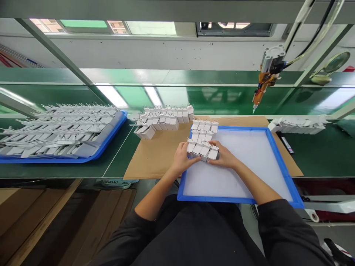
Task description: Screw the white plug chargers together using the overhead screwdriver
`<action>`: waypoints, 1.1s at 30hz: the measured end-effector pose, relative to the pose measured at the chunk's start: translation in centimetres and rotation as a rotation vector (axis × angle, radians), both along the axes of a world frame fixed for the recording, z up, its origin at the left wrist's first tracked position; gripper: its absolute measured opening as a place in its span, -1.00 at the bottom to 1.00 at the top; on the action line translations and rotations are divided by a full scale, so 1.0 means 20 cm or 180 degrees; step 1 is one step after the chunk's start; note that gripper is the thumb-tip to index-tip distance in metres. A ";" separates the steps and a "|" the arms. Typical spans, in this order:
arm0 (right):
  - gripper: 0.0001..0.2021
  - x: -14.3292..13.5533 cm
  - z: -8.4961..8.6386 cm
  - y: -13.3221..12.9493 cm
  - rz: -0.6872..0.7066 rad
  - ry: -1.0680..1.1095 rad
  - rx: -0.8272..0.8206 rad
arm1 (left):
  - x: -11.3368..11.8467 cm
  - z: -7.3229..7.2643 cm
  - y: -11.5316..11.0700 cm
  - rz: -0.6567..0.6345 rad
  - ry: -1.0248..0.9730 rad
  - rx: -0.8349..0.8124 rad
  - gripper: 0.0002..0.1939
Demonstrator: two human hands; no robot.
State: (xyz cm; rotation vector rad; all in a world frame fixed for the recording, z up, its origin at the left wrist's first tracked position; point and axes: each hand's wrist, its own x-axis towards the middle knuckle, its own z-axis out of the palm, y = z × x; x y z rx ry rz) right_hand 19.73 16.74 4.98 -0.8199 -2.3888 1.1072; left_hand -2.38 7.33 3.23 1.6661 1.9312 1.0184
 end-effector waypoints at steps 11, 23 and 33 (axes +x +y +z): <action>-0.13 0.08 -0.05 0.02 -0.0125 -0.0168 0.0211 | 0.12 -0.06 -0.07 0.0467 0.0426 0.0038 0.18; -0.33 -0.06 -0.14 0.01 -0.0744 0.0069 0.0401 | 0.11 -0.12 -0.06 0.0245 0.0056 0.0190 0.12; -0.29 0.05 -0.09 0.18 -0.0796 0.0165 -0.0058 | 0.10 -0.13 -0.06 0.0271 -0.0390 0.0232 0.18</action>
